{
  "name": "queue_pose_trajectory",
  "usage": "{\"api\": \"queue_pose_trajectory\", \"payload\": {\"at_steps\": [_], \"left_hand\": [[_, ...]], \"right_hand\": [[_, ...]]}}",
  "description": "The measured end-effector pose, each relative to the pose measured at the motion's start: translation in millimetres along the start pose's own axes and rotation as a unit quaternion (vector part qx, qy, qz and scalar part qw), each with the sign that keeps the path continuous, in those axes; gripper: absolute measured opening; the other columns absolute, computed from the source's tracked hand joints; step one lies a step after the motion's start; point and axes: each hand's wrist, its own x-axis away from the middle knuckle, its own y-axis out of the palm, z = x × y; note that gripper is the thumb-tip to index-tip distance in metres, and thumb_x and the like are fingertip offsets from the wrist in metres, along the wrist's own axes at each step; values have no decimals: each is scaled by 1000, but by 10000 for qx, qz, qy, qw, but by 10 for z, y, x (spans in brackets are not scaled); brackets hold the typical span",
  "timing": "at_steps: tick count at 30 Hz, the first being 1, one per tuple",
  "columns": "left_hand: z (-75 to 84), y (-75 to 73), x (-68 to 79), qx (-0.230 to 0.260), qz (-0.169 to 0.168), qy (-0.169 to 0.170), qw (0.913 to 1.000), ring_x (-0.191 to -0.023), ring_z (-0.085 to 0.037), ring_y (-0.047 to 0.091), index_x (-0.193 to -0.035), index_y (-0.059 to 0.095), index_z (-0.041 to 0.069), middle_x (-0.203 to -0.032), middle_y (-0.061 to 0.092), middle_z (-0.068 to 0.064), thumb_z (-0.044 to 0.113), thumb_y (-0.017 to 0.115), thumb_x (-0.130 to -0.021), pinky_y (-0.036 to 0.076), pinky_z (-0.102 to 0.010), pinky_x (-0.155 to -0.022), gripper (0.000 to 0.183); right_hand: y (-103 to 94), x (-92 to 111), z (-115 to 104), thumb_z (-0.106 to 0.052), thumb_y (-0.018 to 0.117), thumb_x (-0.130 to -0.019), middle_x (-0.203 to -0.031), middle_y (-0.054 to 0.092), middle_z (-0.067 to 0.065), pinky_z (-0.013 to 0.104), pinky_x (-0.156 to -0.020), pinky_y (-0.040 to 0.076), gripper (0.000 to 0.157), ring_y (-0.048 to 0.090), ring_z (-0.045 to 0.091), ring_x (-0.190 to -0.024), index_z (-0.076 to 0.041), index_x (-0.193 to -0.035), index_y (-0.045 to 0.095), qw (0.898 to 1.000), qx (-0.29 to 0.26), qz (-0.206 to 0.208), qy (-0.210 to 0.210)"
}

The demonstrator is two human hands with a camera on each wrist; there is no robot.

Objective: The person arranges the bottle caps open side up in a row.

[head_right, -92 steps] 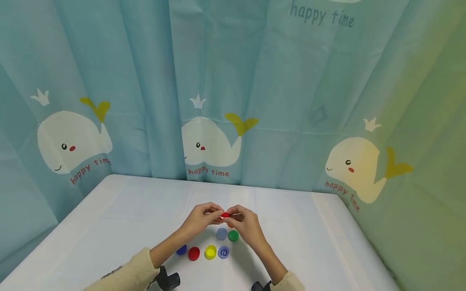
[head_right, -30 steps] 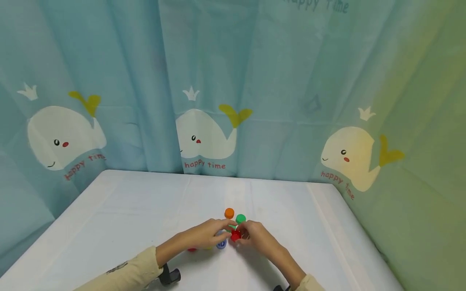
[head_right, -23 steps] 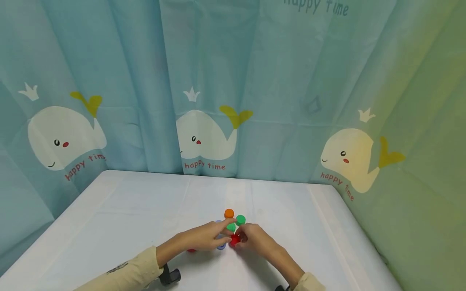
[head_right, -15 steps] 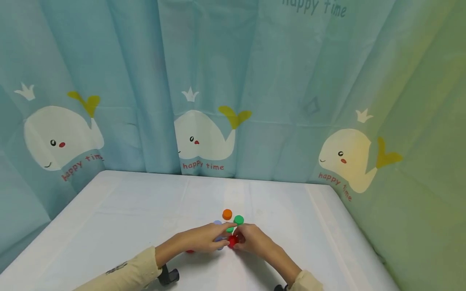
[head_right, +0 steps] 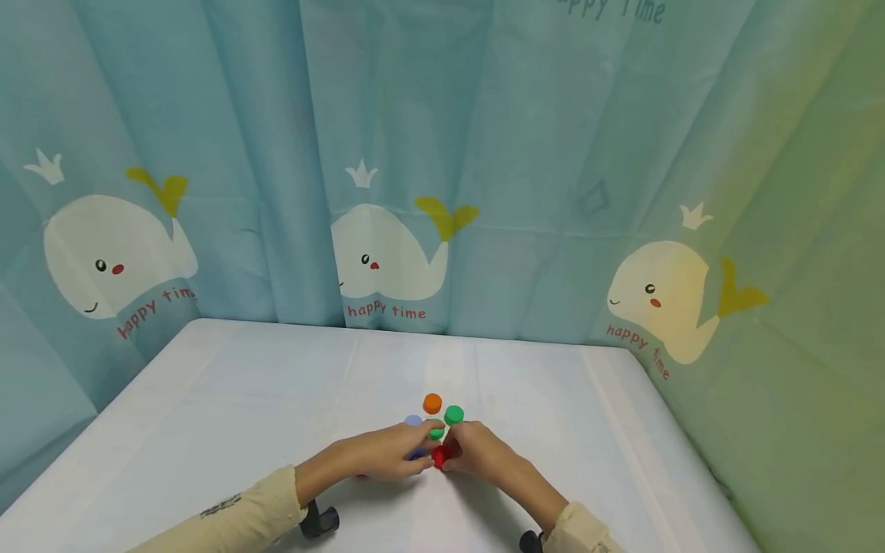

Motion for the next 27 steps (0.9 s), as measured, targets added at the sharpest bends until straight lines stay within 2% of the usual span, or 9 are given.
{"api": "queue_pose_trajectory", "payload": {"at_steps": [4, 6, 8, 11, 14, 17, 19, 24, 27], "left_hand": [[1, -2, -8, -155, -79, 20, 9998, -49, -3, 38, -135, 37, 3, -66, 52, 7, 22, 56, -95, 35, -15, -48, 48], [-5, 3, -13, -203, -132, 43, 9997, -53, -2, 42, -131, 39, 3, -76, 59, 8, 22, 56, -94, 38, -14, -51, 45], [-10, 6, -17, -164, -187, 19, 9997, -59, -2, 47, -129, 41, 3, -92, 65, 4, 22, 57, -94, 42, -14, -56, 44], [-19, 6, -12, -165, -206, 42, 9996, -71, -1, 54, -129, 42, 3, -116, 63, -3, 22, 57, -94, 45, -14, -65, 43], [-28, 8, -2, -164, -81, 122, 9998, -84, 0, 58, -128, 42, 3, -120, 62, -5, 22, 57, -94, 47, -15, -74, 41], [-39, 19, 10, -56, 135, 168, 9998, -98, -3, 59, -125, 44, 4, -119, 62, -6, 21, 57, -94, 46, -18, -82, 38], [-48, 23, 17, 88, 295, 125, 9994, -98, -4, 59, -123, 46, 5, -114, 64, -4, 20, 58, -93, 47, -19, -82, 36], [-71, -26, 21, 328, 798, 45, 9963, -81, 0, 58, -116, 54, 6, -91, 65, 9, 17, 60, -91, 48, -18, -73, 28], [-79, -123, 34, 360, 1250, -74, 9915, -70, -2, 53, -109, 58, 5, -81, 59, 10, 14, 61, -91, 47, -17, -65, 21]], "right_hand": [[-3, 2, -26, -4, 79, -73, -76, 64, -3, 20, -63, 50, 21, 57, 5, -70, -3, -87, 63, 9998, -127, -28, 147], [2, 8, -31, -4, 79, -73, -77, 64, -3, 21, -63, 50, 21, 58, 6, -70, -3, -87, 63, 9996, -178, -37, 227], [9, 11, -34, -4, 79, -73, -78, 64, -3, 21, -64, 50, 21, 58, 6, -71, -4, -87, 63, 9995, -181, -38, 252], [16, 10, -38, -4, 79, -74, -78, 63, -4, 20, -64, 49, 21, 57, 6, -71, -4, -88, 63, 9997, -120, -46, 200], [20, 11, -41, -3, 79, -73, -77, 62, -4, 19, -62, 49, 22, 55, 4, -68, -3, -89, 63, 10000, 16, -42, 72], [26, 26, -42, -2, 79, -72, -75, 61, -4, 17, -60, 48, 24, 53, 2, -66, -2, -90, 63, 9999, 160, -51, -34], [26, 44, -43, -2, 80, -72, -73, 61, -3, 18, -60, 49, 26, 53, 3, -65, 0, -92, 63, 9998, 191, -57, -70], [-25, 85, -55, -5, 81, -71, -73, 60, -4, 20, -62, 49, 36, 55, 5, -65, 1, -100, 61, 9998, 127, -134, 108], [-97, 74, -81, -9, 81, -71, -76, 59, -2, 23, -61, 50, 38, 55, 9, -66, -1, -103, 61, 9990, 201, -111, 380]]}}
